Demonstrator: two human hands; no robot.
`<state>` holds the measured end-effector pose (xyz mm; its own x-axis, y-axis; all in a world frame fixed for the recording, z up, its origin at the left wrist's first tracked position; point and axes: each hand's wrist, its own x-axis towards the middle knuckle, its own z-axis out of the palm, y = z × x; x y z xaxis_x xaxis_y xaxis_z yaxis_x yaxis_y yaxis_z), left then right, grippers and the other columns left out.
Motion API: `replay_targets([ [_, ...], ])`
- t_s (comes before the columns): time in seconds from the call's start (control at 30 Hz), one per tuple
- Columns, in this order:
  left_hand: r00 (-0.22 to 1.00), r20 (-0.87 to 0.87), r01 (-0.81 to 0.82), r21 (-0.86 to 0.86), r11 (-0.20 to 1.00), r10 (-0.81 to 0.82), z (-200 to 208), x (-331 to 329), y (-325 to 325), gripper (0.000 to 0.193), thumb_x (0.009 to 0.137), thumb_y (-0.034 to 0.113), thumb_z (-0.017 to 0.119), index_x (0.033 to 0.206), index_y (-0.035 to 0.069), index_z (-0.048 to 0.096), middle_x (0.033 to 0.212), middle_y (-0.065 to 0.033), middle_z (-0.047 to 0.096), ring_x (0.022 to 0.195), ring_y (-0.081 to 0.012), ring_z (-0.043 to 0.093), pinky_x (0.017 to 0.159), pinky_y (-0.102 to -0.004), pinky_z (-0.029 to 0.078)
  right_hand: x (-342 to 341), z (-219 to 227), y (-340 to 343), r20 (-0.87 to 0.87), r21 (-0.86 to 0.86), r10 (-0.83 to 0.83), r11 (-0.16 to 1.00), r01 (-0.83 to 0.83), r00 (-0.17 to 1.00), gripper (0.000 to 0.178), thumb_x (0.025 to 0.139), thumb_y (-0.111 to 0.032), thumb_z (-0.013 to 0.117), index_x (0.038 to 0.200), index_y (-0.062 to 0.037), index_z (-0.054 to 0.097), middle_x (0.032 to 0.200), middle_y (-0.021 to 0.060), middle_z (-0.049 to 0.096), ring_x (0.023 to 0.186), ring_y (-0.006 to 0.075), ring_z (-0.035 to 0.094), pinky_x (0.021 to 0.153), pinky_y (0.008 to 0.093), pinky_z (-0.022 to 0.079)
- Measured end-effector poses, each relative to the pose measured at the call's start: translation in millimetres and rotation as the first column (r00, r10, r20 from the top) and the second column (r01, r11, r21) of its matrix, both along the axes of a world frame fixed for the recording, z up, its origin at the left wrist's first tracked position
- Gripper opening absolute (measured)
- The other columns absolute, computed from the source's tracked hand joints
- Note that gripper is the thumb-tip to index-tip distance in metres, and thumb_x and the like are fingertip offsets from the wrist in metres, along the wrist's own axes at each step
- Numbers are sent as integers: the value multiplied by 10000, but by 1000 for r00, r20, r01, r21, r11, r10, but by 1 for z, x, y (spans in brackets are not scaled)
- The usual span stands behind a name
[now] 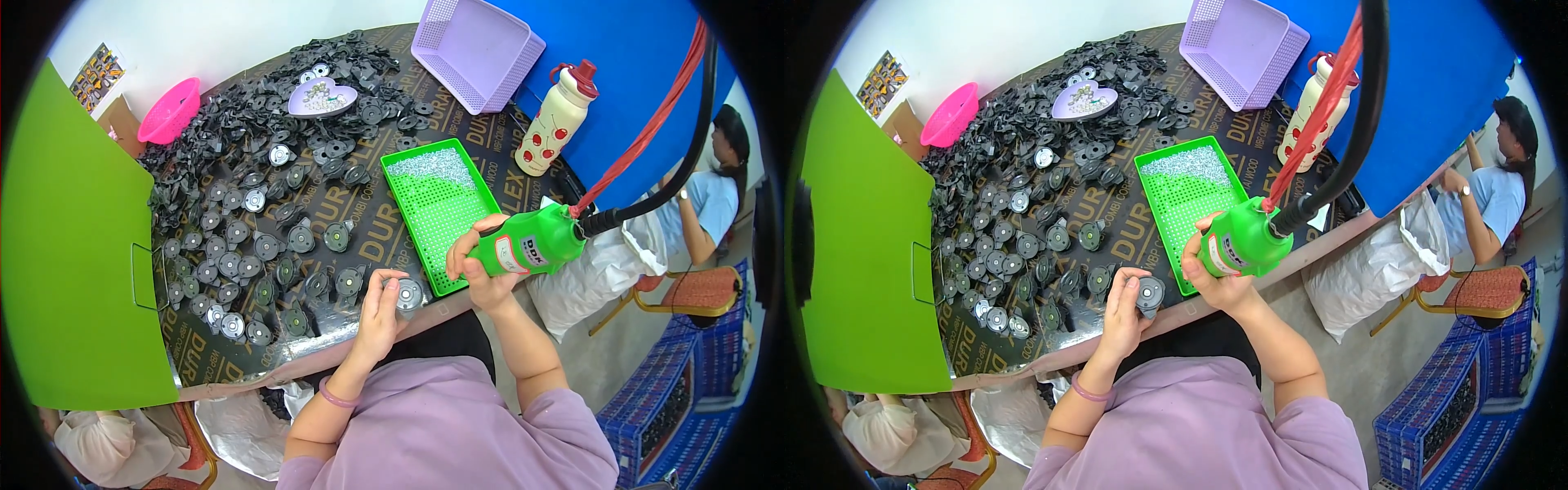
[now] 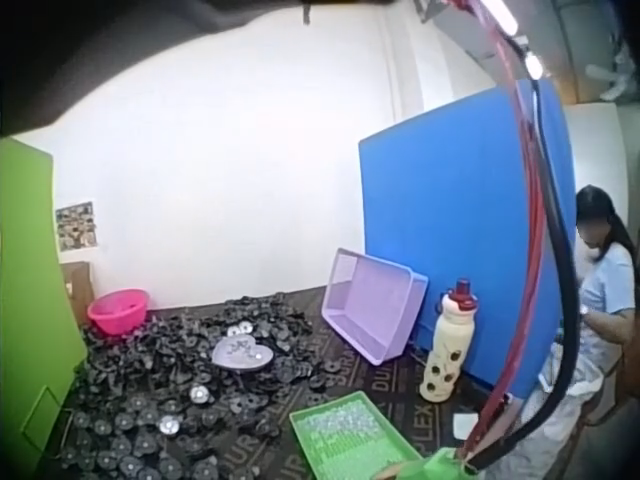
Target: The recorder is using a handheld tool to assemble or test small black circular components at a factory workbench.
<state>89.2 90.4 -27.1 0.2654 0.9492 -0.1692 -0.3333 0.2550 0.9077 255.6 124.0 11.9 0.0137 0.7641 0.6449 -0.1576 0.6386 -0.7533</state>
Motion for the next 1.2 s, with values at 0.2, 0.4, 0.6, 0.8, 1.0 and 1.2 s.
replay_targets([
  [0.2, 1000, -13, -8, 1, 1000, 8, -1, 0, 1, 214, 944, 303, 394, 987, 98, 440, 693, 22, 481, 459, -23, 321, 373, -174, 199, 1, -1, 1, 63, 7, 2, 1000, -2, 998, 439, 842, -202, 608, 1119, -45, 305, 592, 81, 478, 469, 162, 480, 446, 259, 410],
  [0.4, 999, 1, -50, 36, 998, 50, -1, 3, 1, 200, 958, 263, 391, 999, 75, 447, 658, 36, 464, 455, 0, 294, 381, -174, 214, -1, 18, -6, -143, 6, -6, 1000, 7, 990, 489, 851, -311, 587, 1143, -63, 282, 584, 63, 454, 422, 160, 455, 394, 282, 409],
  [0.6, 998, -28, -48, 28, 998, 49, 2, 2, 0, 203, 949, 290, 389, 980, 99, 451, 676, 35, 479, 456, -9, 326, 361, -165, 192, -14, 47, -32, -337, 87, 160, 986, -139, 928, 511, 858, -415, 546, 1155, -113, 258, 598, 47, 466, 431, 176, 474, 405, 293, 429],
  [0.8, 998, -33, -47, 50, 998, 49, 0, 3, -1, 194, 957, 249, 383, 1003, 75, 455, 631, 50, 413, 462, -5, 294, 387, -175, 226, -30, 47, -33, -287, 93, 287, 958, -271, 914, 495, 860, -405, 541, 1144, -115, 257, 604, 53, 474, 457, 186, 494, 435, 309, 446],
  [1.0, 995, -91, -31, 78, 996, 38, -6, 0, 0, 222, 952, 270, 381, 988, 61, 446, 687, 13, 487, 539, -24, 409, 433, -160, 302, -33, 43, -30, -237, 88, 298, 954, -285, 924, 480, 860, -393, 549, 1123, -105, 269, 603, 56, 469, 455, 188, 489, 443, 310, 447],
  [1.2, 967, -221, -70, 244, 967, 126, -6, 5, 1, 193, 953, 201, 360, 1025, 42, 444, 630, -13, 457, 454, -67, 372, 419, -243, 306, -38, 38, -31, -207, 97, 329, 944, -315, 921, 458, 851, -320, 593, 1106, -100, 282, 606, 58, 472, 465, 181, 479, 454, 306, 437],
])
